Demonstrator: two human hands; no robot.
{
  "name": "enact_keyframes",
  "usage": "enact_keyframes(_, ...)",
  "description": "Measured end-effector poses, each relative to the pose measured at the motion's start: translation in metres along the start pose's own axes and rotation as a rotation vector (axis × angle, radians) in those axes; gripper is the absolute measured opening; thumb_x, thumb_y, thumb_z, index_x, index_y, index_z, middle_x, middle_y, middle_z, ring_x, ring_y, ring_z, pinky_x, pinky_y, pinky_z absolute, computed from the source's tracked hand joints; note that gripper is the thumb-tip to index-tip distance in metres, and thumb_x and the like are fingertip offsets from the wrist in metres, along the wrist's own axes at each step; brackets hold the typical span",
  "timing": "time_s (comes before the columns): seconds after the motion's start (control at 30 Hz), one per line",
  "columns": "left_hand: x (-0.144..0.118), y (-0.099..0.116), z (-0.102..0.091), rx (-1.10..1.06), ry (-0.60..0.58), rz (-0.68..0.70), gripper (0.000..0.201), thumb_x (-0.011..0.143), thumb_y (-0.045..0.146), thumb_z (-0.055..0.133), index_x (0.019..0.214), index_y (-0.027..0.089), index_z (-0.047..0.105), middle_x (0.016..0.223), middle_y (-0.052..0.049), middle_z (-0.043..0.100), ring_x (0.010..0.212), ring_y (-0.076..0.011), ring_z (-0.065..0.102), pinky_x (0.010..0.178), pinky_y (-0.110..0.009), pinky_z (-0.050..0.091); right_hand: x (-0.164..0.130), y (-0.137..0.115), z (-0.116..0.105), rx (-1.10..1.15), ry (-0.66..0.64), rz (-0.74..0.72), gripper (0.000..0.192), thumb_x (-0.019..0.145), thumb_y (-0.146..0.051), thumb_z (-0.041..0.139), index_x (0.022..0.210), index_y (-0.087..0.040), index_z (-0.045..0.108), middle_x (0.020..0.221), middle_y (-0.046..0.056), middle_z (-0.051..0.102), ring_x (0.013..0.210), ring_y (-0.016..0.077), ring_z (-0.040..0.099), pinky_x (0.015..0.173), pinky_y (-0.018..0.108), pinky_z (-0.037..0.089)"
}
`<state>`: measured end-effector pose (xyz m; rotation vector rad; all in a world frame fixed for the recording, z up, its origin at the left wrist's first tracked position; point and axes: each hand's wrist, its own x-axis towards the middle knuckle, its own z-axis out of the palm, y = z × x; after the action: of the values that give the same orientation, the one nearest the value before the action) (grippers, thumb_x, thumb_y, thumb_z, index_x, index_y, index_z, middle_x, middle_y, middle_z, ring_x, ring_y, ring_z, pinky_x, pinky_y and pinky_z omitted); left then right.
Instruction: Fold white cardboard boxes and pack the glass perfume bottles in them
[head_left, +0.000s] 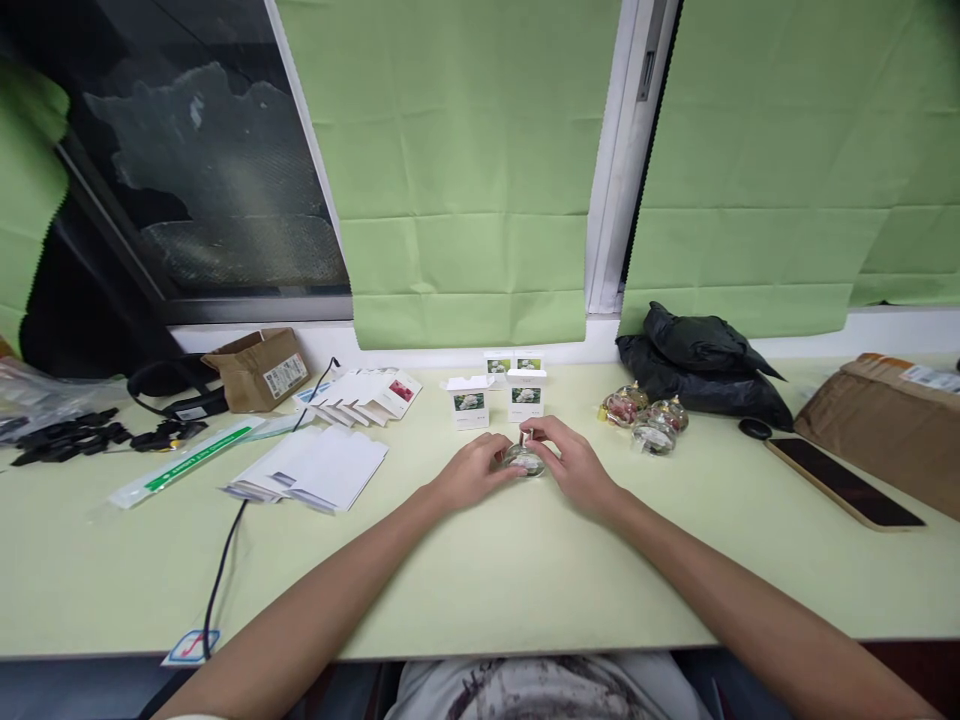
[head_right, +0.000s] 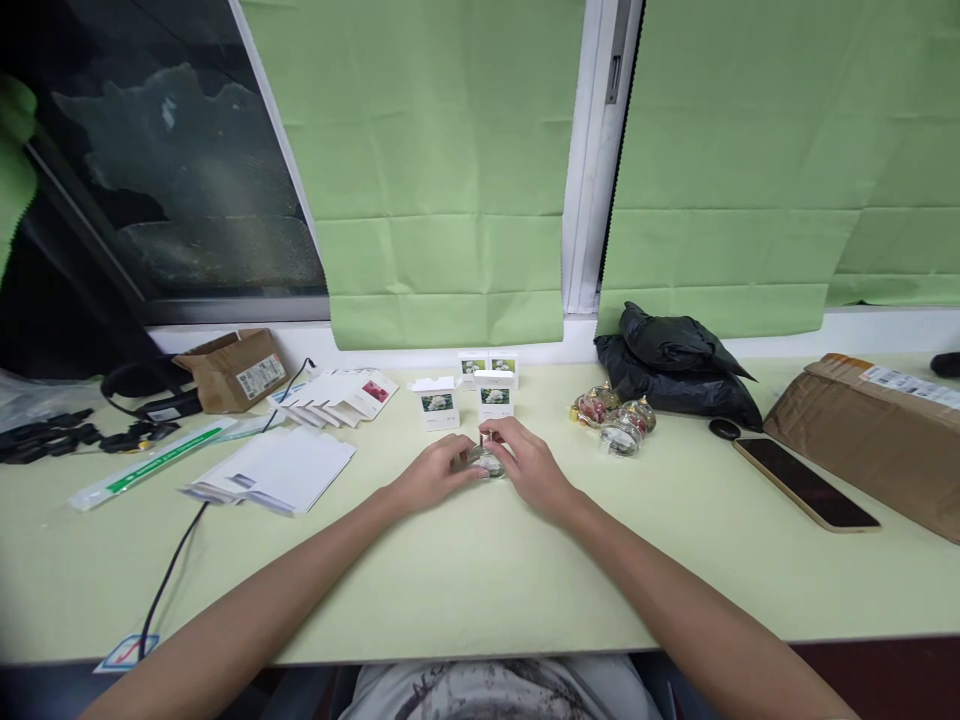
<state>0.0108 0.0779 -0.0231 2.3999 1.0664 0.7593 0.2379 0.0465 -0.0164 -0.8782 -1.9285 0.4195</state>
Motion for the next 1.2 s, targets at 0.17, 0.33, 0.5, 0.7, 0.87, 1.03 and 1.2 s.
enact_keyframes(0.17, 0.000, 0.001, 0.000, -0.005, 0.009, -0.007, 0.039, 0.093, 0.059, 0.065, 0.090, 0.021, 0.058, 0.086, -0.001, 0.060, 0.077, -0.0181, 0.053, 0.068, -0.031, 0.040, -0.001, 0.001, 0.000, -0.002, -0.015, -0.002, 0.026, 0.108, -0.035, 0.047, 0.128, -0.029, 0.062, 0.122, 0.007, 0.068, 0.110, 0.0225, 0.068, 0.099, 0.040, 0.054)
enact_keyframes(0.33, 0.000, 0.002, -0.001, -0.018, 0.016, 0.004, 0.039, 0.093, 0.060, 0.064, 0.091, 0.021, 0.060, 0.087, -0.002, 0.061, 0.078, -0.0191, 0.054, 0.069, -0.032, 0.041, -0.001, 0.004, 0.001, 0.011, 0.006, -0.017, 0.027, 0.107, -0.036, 0.048, 0.128, -0.029, 0.064, 0.121, 0.007, 0.069, 0.108, 0.0232, 0.069, 0.098, 0.041, 0.055)
enact_keyframes(0.5, 0.000, -0.001, -0.001, -0.020, 0.015, 0.005, 0.037, 0.093, 0.057, 0.065, 0.090, 0.021, 0.059, 0.088, -0.002, 0.061, 0.081, -0.0199, 0.055, 0.070, -0.032, 0.042, -0.001, 0.005, 0.000, 0.031, 0.011, 0.002, 0.026, 0.106, -0.037, 0.051, 0.125, -0.029, 0.067, 0.121, 0.007, 0.071, 0.108, 0.0241, 0.070, 0.097, 0.041, 0.056)
enact_keyframes(0.7, -0.001, 0.001, -0.003, -0.023, 0.004, -0.002, 0.037, 0.093, 0.059, 0.065, 0.092, 0.022, 0.060, 0.087, -0.002, 0.061, 0.080, -0.0196, 0.055, 0.070, -0.032, 0.042, -0.002, 0.007, -0.005, 0.030, -0.039, 0.011, 0.029, 0.105, -0.037, 0.054, 0.130, -0.030, 0.066, 0.124, 0.007, 0.070, 0.110, 0.0238, 0.069, 0.097, 0.041, 0.056)
enact_keyframes(0.87, -0.001, 0.003, -0.003, -0.040, 0.015, -0.005, 0.038, 0.092, 0.059, 0.065, 0.093, 0.021, 0.061, 0.087, -0.002, 0.061, 0.080, -0.0199, 0.055, 0.070, -0.032, 0.042, -0.003, 0.011, -0.007, 0.014, -0.075, 0.020, 0.032, 0.102, -0.037, 0.058, 0.132, -0.030, 0.066, 0.122, 0.006, 0.071, 0.111, 0.0239, 0.068, 0.098, 0.041, 0.056)
enact_keyframes(1.03, -0.001, 0.003, -0.003, -0.033, 0.012, -0.007, 0.039, 0.092, 0.060, 0.066, 0.091, 0.021, 0.060, 0.087, -0.002, 0.061, 0.079, -0.0197, 0.055, 0.069, -0.032, 0.041, -0.002, 0.014, -0.005, 0.009, -0.065, -0.003, 0.033, 0.101, -0.037, 0.059, 0.133, -0.029, 0.066, 0.122, 0.007, 0.072, 0.112, 0.0248, 0.068, 0.099, 0.043, 0.056)
enact_keyframes(1.2, -0.001, 0.003, -0.004, -0.024, 0.000, 0.000, 0.037, 0.093, 0.058, 0.065, 0.091, 0.022, 0.059, 0.087, -0.002, 0.060, 0.080, -0.0198, 0.055, 0.070, -0.031, 0.041, -0.002, 0.014, -0.005, 0.000, -0.072, -0.003, 0.033, 0.101, -0.034, 0.059, 0.133, -0.030, 0.066, 0.123, 0.006, 0.072, 0.111, 0.0234, 0.069, 0.100, 0.041, 0.056)
